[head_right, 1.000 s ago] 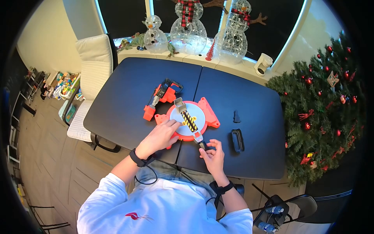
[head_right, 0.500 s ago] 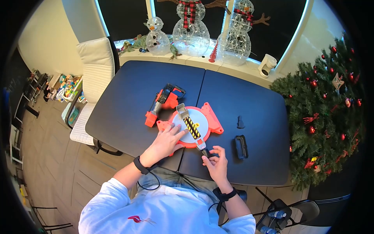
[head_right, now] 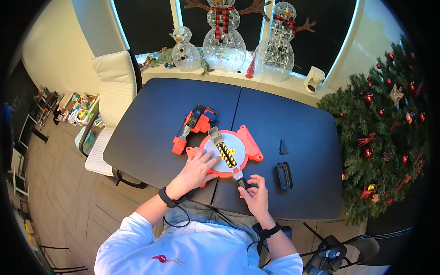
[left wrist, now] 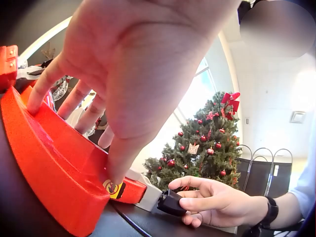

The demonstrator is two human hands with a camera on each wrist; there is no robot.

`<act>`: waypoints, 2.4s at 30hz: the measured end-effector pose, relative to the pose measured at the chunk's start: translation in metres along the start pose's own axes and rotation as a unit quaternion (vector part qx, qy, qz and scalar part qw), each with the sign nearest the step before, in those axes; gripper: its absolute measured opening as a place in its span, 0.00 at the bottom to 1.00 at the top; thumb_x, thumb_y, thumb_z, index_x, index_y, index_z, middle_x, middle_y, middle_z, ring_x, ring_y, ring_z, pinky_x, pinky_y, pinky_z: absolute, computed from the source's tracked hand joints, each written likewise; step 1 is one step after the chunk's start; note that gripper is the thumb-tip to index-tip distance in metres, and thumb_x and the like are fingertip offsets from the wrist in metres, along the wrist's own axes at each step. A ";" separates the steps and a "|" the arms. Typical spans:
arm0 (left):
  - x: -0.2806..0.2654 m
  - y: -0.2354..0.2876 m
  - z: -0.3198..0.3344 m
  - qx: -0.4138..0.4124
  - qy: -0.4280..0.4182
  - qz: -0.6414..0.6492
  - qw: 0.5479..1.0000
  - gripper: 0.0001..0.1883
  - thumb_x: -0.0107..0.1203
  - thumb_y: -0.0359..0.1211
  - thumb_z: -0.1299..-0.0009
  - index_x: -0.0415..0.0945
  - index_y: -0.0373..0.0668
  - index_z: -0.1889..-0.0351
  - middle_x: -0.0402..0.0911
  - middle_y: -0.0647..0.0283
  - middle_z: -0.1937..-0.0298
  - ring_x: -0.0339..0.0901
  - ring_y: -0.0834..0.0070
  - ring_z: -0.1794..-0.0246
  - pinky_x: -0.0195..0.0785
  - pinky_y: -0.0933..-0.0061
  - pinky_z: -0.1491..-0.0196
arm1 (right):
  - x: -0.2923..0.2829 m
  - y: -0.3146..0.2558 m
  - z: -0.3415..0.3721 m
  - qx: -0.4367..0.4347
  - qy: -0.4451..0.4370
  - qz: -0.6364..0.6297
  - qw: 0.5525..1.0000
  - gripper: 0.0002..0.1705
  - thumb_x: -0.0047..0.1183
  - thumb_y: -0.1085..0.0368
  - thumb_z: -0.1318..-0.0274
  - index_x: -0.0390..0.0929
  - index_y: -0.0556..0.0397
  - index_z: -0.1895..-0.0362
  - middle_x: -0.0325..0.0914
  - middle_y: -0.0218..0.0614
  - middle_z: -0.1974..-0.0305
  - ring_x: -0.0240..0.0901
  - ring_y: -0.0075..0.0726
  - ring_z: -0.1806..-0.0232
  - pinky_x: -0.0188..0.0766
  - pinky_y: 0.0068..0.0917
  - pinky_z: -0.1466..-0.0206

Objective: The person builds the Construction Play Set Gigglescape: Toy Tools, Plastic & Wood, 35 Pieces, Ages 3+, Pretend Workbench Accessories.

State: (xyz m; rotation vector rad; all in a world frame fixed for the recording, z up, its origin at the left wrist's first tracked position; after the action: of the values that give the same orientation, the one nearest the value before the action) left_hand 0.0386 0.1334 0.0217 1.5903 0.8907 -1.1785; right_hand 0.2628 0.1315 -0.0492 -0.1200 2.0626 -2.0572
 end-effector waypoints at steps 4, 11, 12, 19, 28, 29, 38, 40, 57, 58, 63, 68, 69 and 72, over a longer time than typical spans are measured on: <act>0.001 0.000 0.000 0.001 0.006 0.003 1.000 0.35 0.70 0.41 0.31 0.70 0.48 0.26 0.72 0.52 0.26 0.67 0.46 0.24 0.73 0.43 0.36 | -0.001 0.001 0.000 -0.017 0.003 0.004 1.000 0.33 0.70 0.75 0.39 0.64 0.59 0.35 0.75 0.46 0.49 0.87 0.31 0.68 0.84 0.25 0.66; -0.006 -0.008 -0.006 0.037 0.003 0.066 0.997 0.35 0.71 0.39 0.34 0.72 0.42 0.29 0.75 0.49 0.30 0.73 0.49 0.30 0.74 0.52 0.35 | -0.001 0.002 0.001 -0.032 0.002 0.006 0.999 0.33 0.70 0.75 0.39 0.65 0.59 0.35 0.76 0.46 0.49 0.87 0.31 0.68 0.83 0.24 0.67; -0.009 -0.008 -0.008 0.041 0.013 0.063 0.997 0.35 0.71 0.39 0.34 0.72 0.40 0.29 0.76 0.49 0.31 0.74 0.49 0.31 0.74 0.52 0.35 | -0.001 0.002 0.001 -0.035 0.002 0.005 0.999 0.33 0.70 0.75 0.39 0.65 0.59 0.35 0.76 0.46 0.49 0.87 0.31 0.68 0.83 0.24 0.67; -0.044 -0.001 -0.025 0.066 0.070 0.047 0.994 0.36 0.70 0.36 0.33 0.70 0.36 0.28 0.74 0.49 0.29 0.76 0.49 0.32 0.74 0.53 0.35 | -0.001 -0.002 0.001 -0.034 -0.004 0.019 0.999 0.32 0.70 0.75 0.38 0.65 0.60 0.36 0.76 0.46 0.49 0.87 0.30 0.68 0.83 0.24 0.67; -0.043 0.003 -0.027 0.054 0.051 0.060 0.995 0.36 0.70 0.36 0.32 0.69 0.35 0.27 0.73 0.47 0.26 0.74 0.48 0.29 0.74 0.54 0.33 | 0.000 -0.003 0.001 -0.041 -0.005 0.025 0.999 0.31 0.70 0.74 0.38 0.66 0.60 0.36 0.77 0.46 0.49 0.86 0.29 0.69 0.82 0.23 0.68; -0.045 0.006 -0.023 0.056 0.053 0.065 0.995 0.36 0.70 0.36 0.32 0.69 0.35 0.28 0.73 0.47 0.27 0.74 0.48 0.29 0.74 0.54 0.33 | 0.000 -0.003 0.001 -0.044 -0.006 0.025 0.999 0.31 0.70 0.73 0.38 0.66 0.60 0.36 0.77 0.46 0.49 0.86 0.29 0.69 0.82 0.23 0.68; -0.014 0.012 0.019 0.050 -0.013 0.035 0.998 0.32 0.69 0.35 0.32 0.73 0.40 0.30 0.75 0.51 0.27 0.72 0.51 0.26 0.76 0.51 0.35 | 0.000 -0.004 0.001 -0.043 0.002 0.041 0.998 0.28 0.69 0.71 0.35 0.68 0.61 0.37 0.79 0.46 0.50 0.86 0.28 0.69 0.82 0.23 0.69; -0.008 0.011 0.022 0.049 -0.004 0.026 0.998 0.31 0.69 0.33 0.32 0.73 0.41 0.30 0.76 0.53 0.28 0.71 0.52 0.25 0.77 0.51 0.36 | -0.001 -0.001 0.001 -0.032 0.007 0.038 0.999 0.27 0.67 0.70 0.34 0.69 0.61 0.37 0.80 0.46 0.51 0.87 0.28 0.69 0.82 0.23 0.69; -0.001 0.008 0.025 0.043 0.013 0.024 0.999 0.30 0.68 0.27 0.34 0.74 0.42 0.32 0.78 0.57 0.30 0.70 0.52 0.24 0.79 0.51 0.40 | 0.002 0.010 -0.001 -0.007 0.001 0.036 0.999 0.33 0.67 0.72 0.35 0.64 0.58 0.32 0.71 0.38 0.50 0.81 0.22 0.69 0.80 0.20 0.69; -0.001 0.008 0.025 0.044 0.014 0.022 0.999 0.30 0.68 0.27 0.34 0.74 0.42 0.32 0.78 0.57 0.30 0.70 0.52 0.24 0.79 0.51 0.40 | 0.002 0.009 0.000 -0.012 -0.002 0.041 0.999 0.33 0.67 0.72 0.34 0.64 0.58 0.31 0.71 0.38 0.50 0.81 0.22 0.70 0.80 0.21 0.69; -0.002 0.010 0.026 0.042 0.018 0.017 0.999 0.30 0.68 0.27 0.33 0.74 0.42 0.32 0.78 0.56 0.30 0.70 0.52 0.24 0.79 0.51 0.40 | 0.002 -0.002 0.003 -0.053 0.003 0.055 0.997 0.32 0.67 0.66 0.33 0.65 0.59 0.32 0.75 0.40 0.53 0.82 0.24 0.71 0.80 0.22 0.71; 0.000 0.009 0.026 0.043 0.017 0.014 0.999 0.30 0.68 0.27 0.33 0.73 0.42 0.31 0.78 0.56 0.30 0.70 0.52 0.24 0.79 0.51 0.40 | 0.001 0.004 0.001 -0.025 0.008 0.052 0.998 0.29 0.65 0.69 0.32 0.67 0.61 0.33 0.75 0.39 0.52 0.82 0.23 0.71 0.80 0.21 0.71; 0.000 0.009 0.026 0.044 0.019 0.013 0.999 0.30 0.68 0.27 0.33 0.73 0.42 0.32 0.78 0.56 0.30 0.70 0.52 0.24 0.79 0.51 0.40 | 0.001 0.005 0.000 -0.023 0.008 0.051 0.998 0.28 0.64 0.69 0.31 0.67 0.61 0.33 0.76 0.39 0.53 0.82 0.23 0.71 0.80 0.21 0.71; 0.002 0.008 0.026 0.043 0.021 0.011 0.999 0.30 0.68 0.28 0.33 0.73 0.42 0.32 0.78 0.57 0.30 0.70 0.52 0.24 0.79 0.51 0.39 | 0.001 -0.007 0.002 -0.046 0.008 0.089 0.995 0.24 0.62 0.68 0.29 0.69 0.61 0.35 0.77 0.39 0.54 0.83 0.25 0.71 0.80 0.22 0.71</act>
State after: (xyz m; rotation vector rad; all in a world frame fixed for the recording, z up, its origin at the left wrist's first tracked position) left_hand 0.0390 0.1060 0.0192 1.6957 0.8573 -1.1863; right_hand 0.2613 0.1289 -0.0422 0.0635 2.0946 -1.8647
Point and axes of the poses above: each hand's wrist, its own z-axis away from the middle knuckle, its own x-axis out of the palm, y = z × x, the point moved 10 cm from there along -z, towards the middle knuckle
